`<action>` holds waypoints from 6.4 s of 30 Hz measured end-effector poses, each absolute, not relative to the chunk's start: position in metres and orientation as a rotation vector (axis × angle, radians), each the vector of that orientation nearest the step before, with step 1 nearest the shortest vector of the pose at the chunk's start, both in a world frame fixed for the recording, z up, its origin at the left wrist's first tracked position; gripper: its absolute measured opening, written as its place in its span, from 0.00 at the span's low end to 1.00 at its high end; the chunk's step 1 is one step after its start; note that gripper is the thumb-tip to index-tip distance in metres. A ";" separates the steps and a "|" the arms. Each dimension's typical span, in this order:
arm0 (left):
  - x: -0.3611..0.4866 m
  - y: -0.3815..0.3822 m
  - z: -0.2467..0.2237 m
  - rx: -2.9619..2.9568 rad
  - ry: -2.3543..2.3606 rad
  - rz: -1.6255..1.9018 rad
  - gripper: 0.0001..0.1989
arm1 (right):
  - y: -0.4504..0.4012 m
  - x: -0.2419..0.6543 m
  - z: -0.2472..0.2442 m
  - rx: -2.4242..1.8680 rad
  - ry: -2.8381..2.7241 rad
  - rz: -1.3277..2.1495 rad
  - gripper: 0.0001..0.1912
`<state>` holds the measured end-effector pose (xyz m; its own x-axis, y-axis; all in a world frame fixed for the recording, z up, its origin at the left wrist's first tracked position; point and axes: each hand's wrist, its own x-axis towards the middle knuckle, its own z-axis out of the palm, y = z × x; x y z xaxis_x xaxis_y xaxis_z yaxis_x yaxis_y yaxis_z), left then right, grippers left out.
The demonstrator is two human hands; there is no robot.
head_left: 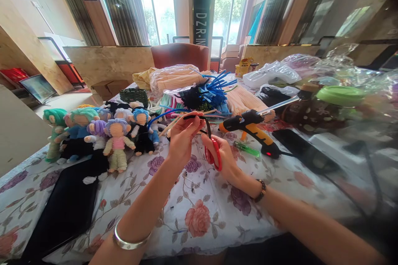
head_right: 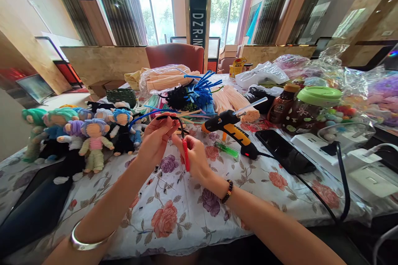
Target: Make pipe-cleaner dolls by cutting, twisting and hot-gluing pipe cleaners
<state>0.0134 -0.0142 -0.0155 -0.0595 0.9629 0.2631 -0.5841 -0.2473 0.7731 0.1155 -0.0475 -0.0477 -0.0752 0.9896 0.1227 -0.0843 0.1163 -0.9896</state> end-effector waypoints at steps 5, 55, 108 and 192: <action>0.015 -0.016 -0.015 0.858 0.615 1.561 0.11 | -0.044 0.118 -0.054 -1.101 -1.344 0.926 0.23; 0.019 -0.013 -0.020 0.712 0.654 1.487 0.09 | -0.033 0.118 -0.064 -0.979 -1.355 1.108 0.25; 0.021 -0.016 -0.018 0.706 0.665 1.487 0.09 | -0.039 0.117 -0.053 -0.902 -1.298 1.213 0.25; 0.013 -0.015 -0.011 0.647 0.681 1.642 0.08 | -0.040 0.121 -0.057 -1.049 -1.439 1.224 0.24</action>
